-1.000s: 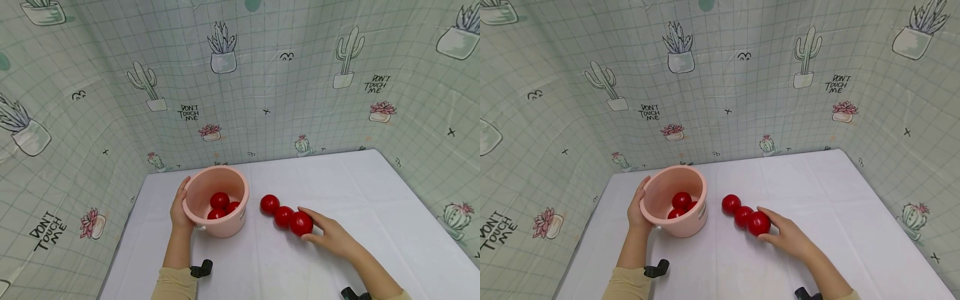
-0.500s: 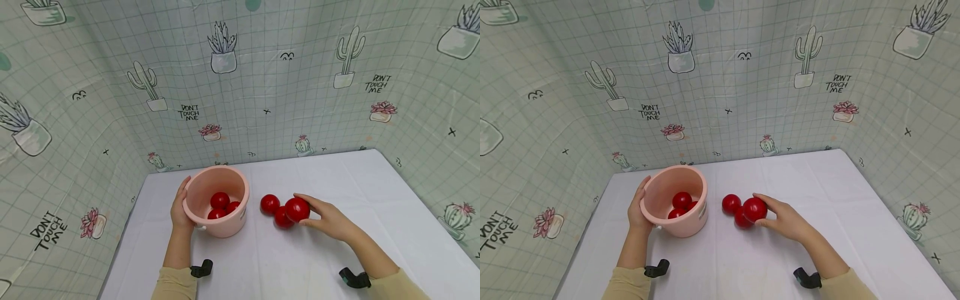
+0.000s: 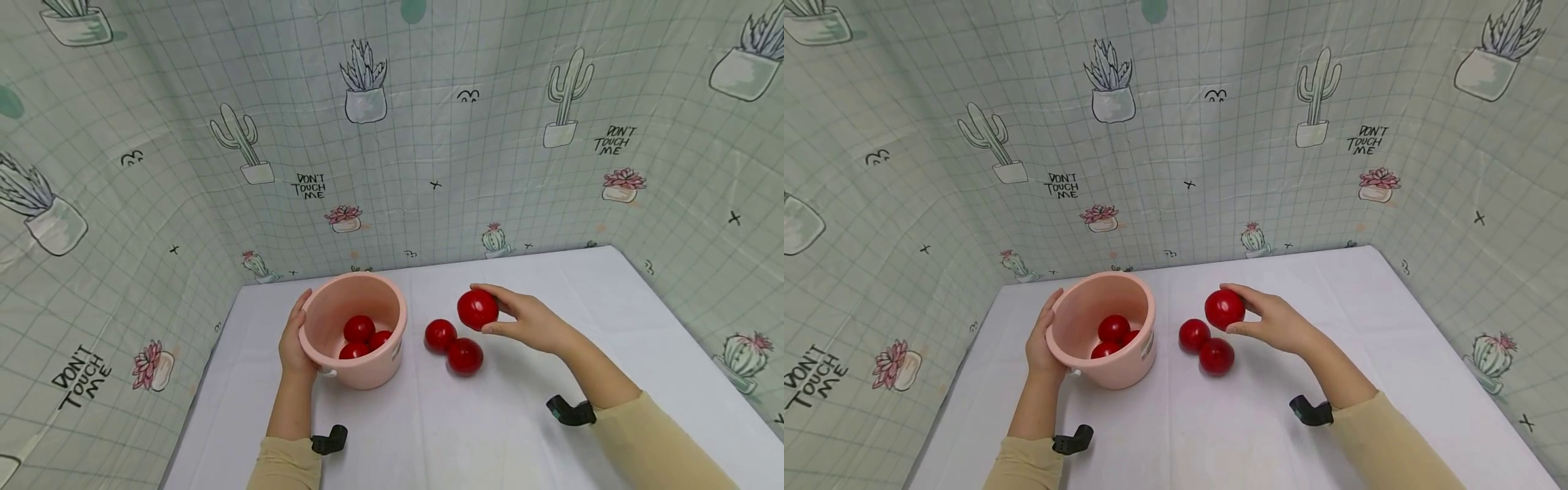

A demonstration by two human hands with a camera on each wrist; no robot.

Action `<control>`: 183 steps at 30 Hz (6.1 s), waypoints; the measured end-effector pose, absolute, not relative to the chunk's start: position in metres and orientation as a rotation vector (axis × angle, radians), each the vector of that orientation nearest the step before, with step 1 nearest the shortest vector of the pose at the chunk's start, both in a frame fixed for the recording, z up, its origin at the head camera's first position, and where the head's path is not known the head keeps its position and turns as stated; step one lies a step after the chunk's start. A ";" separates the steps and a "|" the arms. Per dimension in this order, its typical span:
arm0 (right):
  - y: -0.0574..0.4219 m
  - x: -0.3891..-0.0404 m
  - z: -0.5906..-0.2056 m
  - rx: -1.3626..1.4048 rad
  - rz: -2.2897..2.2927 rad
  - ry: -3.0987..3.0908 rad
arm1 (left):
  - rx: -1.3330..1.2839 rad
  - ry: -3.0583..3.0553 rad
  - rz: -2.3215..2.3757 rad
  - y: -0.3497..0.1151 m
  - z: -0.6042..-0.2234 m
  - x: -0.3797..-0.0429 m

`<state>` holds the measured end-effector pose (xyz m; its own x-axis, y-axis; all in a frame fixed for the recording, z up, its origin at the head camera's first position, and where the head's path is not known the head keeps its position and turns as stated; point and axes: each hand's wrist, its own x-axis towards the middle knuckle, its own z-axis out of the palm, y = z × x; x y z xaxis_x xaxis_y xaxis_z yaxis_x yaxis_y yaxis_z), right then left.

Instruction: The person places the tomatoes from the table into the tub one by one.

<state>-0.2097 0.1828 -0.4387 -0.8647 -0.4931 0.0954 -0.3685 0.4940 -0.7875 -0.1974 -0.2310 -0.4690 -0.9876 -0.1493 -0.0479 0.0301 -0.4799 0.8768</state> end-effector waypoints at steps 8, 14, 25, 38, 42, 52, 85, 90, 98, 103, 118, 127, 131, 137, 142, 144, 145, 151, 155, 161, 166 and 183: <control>0.170 -0.235 -0.409 -0.842 -1.290 2.580 | 0.168 -1.536 -2.607 -0.232 -0.469 -0.197; 0.159 -0.251 -0.388 -0.874 -1.286 2.546 | 0.172 -1.527 -2.612 -0.232 -0.468 -0.197; 0.133 -0.268 -0.357 -0.901 -1.311 2.473 | 0.181 -1.552 -2.594 -0.231 -0.468 -0.196; 0.091 -0.284 -0.345 -0.981 -1.254 2.367 | 0.198 -1.543 -2.603 -0.231 -0.469 -0.198; 0.074 -0.287 -0.343 -0.994 -1.196 2.316 | 0.212 -1.545 -2.602 -0.231 -0.468 -0.197; 0.026 -0.297 -0.341 -1.082 -1.071 2.141 | 0.213 -1.558 -2.608 -0.230 -0.467 -0.196; -0.055 -0.303 -0.351 -0.938 -0.449 2.092 | 0.197 -1.539 -2.632 -0.231 -0.468 -0.197; -0.054 -0.300 -0.354 -0.905 -0.448 2.099 | 0.186 -1.554 -2.618 -0.231 -0.468 -0.197; -0.051 -0.303 -0.358 -0.927 -0.465 2.105 | 0.150 -1.561 -2.616 -0.231 -0.469 -0.196; -0.049 -0.305 -0.359 -0.928 -0.478 2.089 | 0.171 -1.594 -2.598 -0.231 -0.469 -0.195; -0.015 -0.308 -0.354 -1.125 -0.612 2.077 | 0.192 -1.598 -2.586 -0.231 -0.470 -0.195; 0.041 -0.292 -0.372 -1.024 -0.950 2.187 | 0.160 -1.579 -2.581 -0.232 -0.471 -0.196; 0.064 -0.281 -0.387 -0.956 -1.081 2.215 | 0.178 -1.588 -2.570 -0.231 -0.472 -0.195; 0.091 -0.264 -0.415 -0.869 -1.131 2.371 | 0.173 -1.627 -2.547 -0.230 -0.471 -0.195; 0.111 -0.245 -0.442 -0.752 -1.188 2.490 | 0.181 -1.613 -2.562 -0.230 -0.472 -0.195; 0.118 -0.239 -0.453 -0.674 -1.232 2.509 | 0.175 -1.597 -2.567 -0.229 -0.471 -0.195; 0.120 -0.236 -0.457 -0.630 -1.260 2.511 | 0.170 -1.589 -2.569 -0.229 -0.471 -0.195; 0.131 -0.224 -0.492 -0.450 -1.360 2.503 | 0.163 -1.600 -2.554 -0.230 -0.470 -0.193; 0.137 -0.220 -0.512 -0.407 -1.370 2.492 | 0.173 -1.618 -2.544 -0.230 -0.471 -0.192; 0.141 -0.217 -0.532 -0.417 -1.381 2.463 | 0.157 -1.605 -2.554 -0.230 -0.472 -0.194; 0.142 -0.212 -0.537 -0.459 -1.417 2.427 | 0.161 -1.611 -2.552 -0.230 -0.473 -0.194; 0.142 -0.202 -0.546 -0.534 -1.368 2.492 | 0.172 -1.607 -2.552 -0.230 -0.473 -0.193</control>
<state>-0.2021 0.1425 -0.5456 -0.9019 -0.4300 -0.0408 -0.1965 0.4925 -0.8478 -0.1931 -0.2300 -0.4734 -0.9862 -0.1626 -0.0319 0.0416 -0.4289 0.9024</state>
